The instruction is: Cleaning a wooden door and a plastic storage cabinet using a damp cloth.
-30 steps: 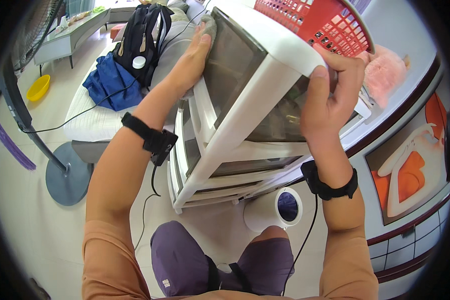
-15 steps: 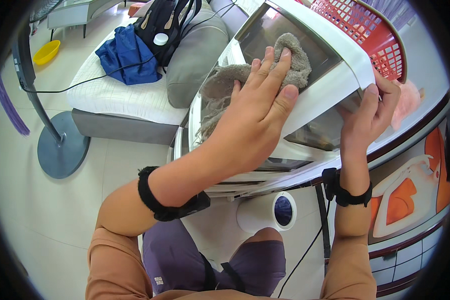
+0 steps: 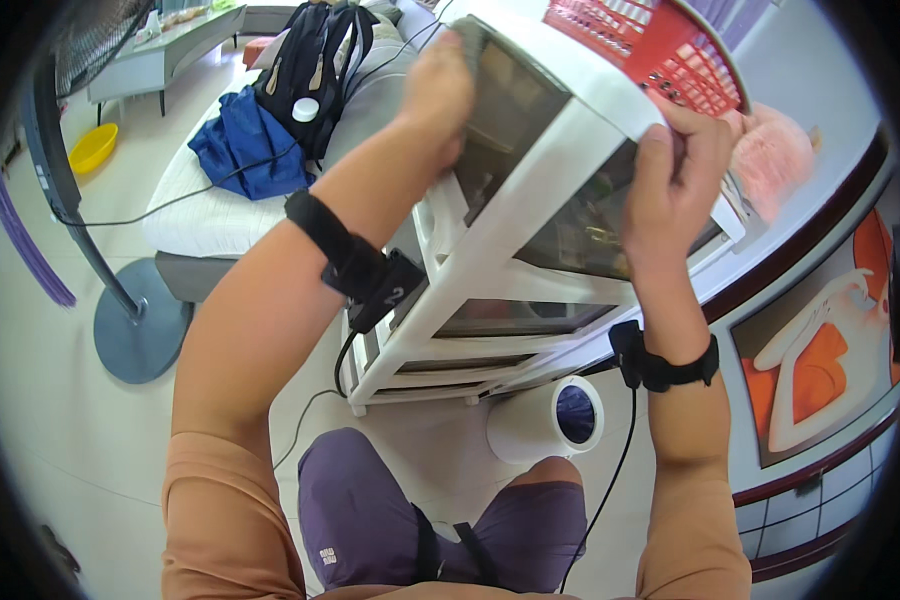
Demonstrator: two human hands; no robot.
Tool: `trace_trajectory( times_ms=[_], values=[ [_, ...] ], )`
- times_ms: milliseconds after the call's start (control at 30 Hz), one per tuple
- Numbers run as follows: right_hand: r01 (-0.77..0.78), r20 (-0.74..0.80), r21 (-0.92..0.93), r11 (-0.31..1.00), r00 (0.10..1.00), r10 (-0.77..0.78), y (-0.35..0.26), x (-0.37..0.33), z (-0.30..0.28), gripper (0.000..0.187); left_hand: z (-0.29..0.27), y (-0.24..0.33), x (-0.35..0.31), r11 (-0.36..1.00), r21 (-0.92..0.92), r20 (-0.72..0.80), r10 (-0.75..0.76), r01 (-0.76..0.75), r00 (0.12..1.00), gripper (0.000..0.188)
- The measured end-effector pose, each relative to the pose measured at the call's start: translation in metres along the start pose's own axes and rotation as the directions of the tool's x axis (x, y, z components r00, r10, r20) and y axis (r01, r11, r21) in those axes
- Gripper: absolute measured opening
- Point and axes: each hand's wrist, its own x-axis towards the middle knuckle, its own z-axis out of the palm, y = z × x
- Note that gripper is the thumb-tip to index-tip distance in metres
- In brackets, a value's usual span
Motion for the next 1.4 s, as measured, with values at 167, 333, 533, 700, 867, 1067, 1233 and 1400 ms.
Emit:
trace_trajectory(
  times_ms=[167, 333, 533, 700, 867, 1067, 1233, 1400],
  values=[
    [0.042, -0.028, -0.043, 0.998, 0.999, -0.043, -0.004, 0.0, 0.001, 0.016, 0.009, 0.028, 0.016, 0.979, -0.191, 0.042, -0.06, 0.067, 0.997, 0.048],
    [0.006, -0.02, -0.022, 1.0, 1.0, -0.007, -0.007, 0.001, -0.006, 0.016, 0.021, 0.038, -0.029, 0.997, 0.026, 0.125, 0.064, -0.067, 0.99, 0.048],
    [0.047, -0.09, -0.05, 0.998, 0.995, -0.051, -0.003, -0.001, -0.002, 0.015, 0.027, 0.056, -0.112, 0.746, 0.443, 0.263, 0.422, -0.497, 0.868, 0.05],
    [0.05, -0.086, 0.016, 0.999, 0.995, -0.048, -0.001, 0.001, -0.002, 0.013, 0.027, 0.06, -0.121, 0.583, 0.432, 0.39, 0.568, -0.688, 0.725, 0.047],
    [0.035, -0.097, 0.076, 0.997, 0.995, -0.027, 0.0, 0.001, -0.003, 0.011, 0.027, 0.066, -0.071, 0.56, 0.543, 0.427, 0.457, -0.625, 0.78, 0.053],
    [0.082, -0.117, 0.07, 0.994, 0.99, -0.073, 0.003, 0.0, 0.001, 0.011, 0.014, 0.05, 0.0, 0.879, 0.382, 0.395, 0.124, -0.285, 0.91, 0.056],
    [0.083, -0.1, 0.067, 0.994, 0.992, -0.077, 0.005, 0.0, 0.002, 0.009, -0.003, 0.024, 0.046, 0.641, 0.49, 0.416, 0.423, -0.59, 0.805, 0.058],
    [0.073, -0.125, 0.122, 0.99, 0.99, -0.058, 0.01, -0.003, 0.01, 0.011, -0.048, -0.021, 0.069, 0.777, 0.608, 0.154, 0.086, -0.163, 0.984, 0.057]
  ],
)
